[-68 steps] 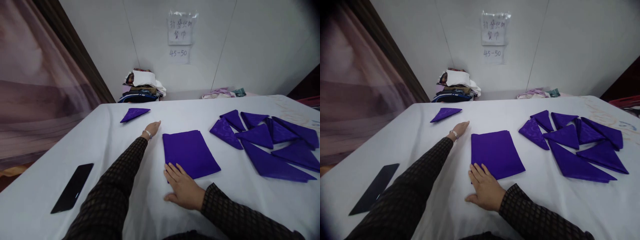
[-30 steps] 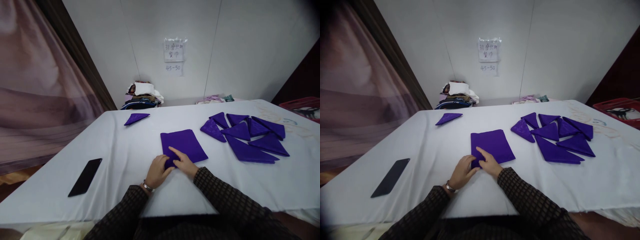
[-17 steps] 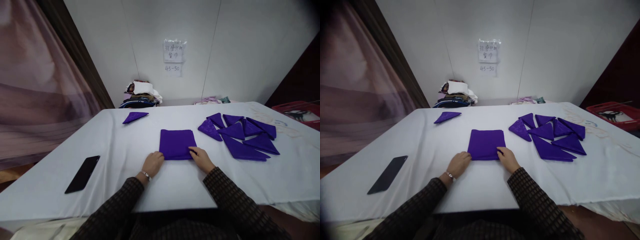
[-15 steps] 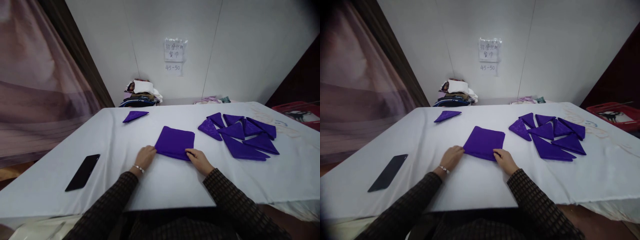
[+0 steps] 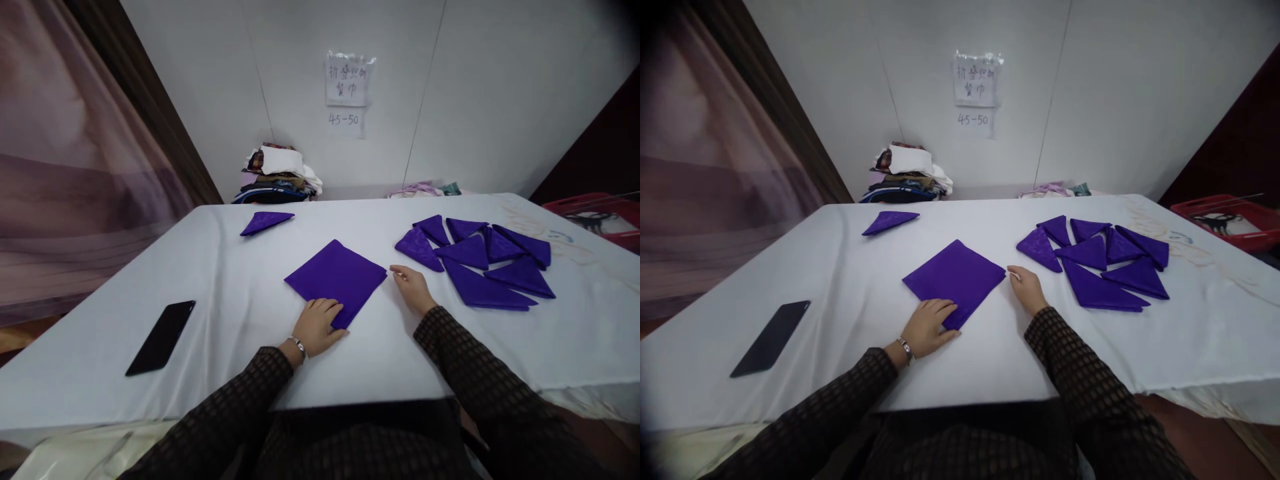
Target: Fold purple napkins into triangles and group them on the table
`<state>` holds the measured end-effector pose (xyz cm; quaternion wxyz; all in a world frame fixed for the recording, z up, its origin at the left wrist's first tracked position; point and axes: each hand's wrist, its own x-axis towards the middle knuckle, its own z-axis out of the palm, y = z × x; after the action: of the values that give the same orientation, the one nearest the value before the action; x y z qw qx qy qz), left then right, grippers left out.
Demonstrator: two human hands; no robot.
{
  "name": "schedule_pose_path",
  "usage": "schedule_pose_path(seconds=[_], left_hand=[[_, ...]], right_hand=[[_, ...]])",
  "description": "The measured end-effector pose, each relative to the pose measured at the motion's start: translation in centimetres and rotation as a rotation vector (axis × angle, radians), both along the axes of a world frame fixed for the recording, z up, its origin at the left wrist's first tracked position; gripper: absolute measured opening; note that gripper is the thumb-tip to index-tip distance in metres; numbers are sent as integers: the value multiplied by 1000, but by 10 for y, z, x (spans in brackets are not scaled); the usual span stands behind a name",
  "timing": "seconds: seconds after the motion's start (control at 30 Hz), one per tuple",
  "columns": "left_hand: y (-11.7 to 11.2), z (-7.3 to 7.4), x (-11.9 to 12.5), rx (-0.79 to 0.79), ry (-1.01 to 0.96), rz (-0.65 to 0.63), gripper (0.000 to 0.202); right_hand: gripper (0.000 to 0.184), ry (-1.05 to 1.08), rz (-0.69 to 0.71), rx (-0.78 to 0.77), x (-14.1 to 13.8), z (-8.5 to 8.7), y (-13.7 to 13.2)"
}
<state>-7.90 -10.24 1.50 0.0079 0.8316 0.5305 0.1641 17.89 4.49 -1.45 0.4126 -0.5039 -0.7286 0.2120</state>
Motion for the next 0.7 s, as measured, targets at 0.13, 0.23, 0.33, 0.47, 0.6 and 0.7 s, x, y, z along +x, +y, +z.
schedule_pose_path(seconds=[0.13,0.23,0.33,0.47,0.6,0.7], left_hand=[[8,2,-7,-18,73,5,20],[15,4,-33,-15,141,58,20],[20,4,-79,-1,160,214,23],[18,0,-121,-30,125,491,42],[8,0,-93,33,2,413,53],[7,3,-48,20,-71,247,46]], right_hand=[[33,-69,14,-21,0,-13,22],[38,-55,39,-30,-2,-23,25],[41,-12,55,-51,0,-27,22],[37,1,71,-62,-3,-21,14],[35,-19,206,-21,-16,-10,-1],[34,-62,374,54,-28,-4,-14]])
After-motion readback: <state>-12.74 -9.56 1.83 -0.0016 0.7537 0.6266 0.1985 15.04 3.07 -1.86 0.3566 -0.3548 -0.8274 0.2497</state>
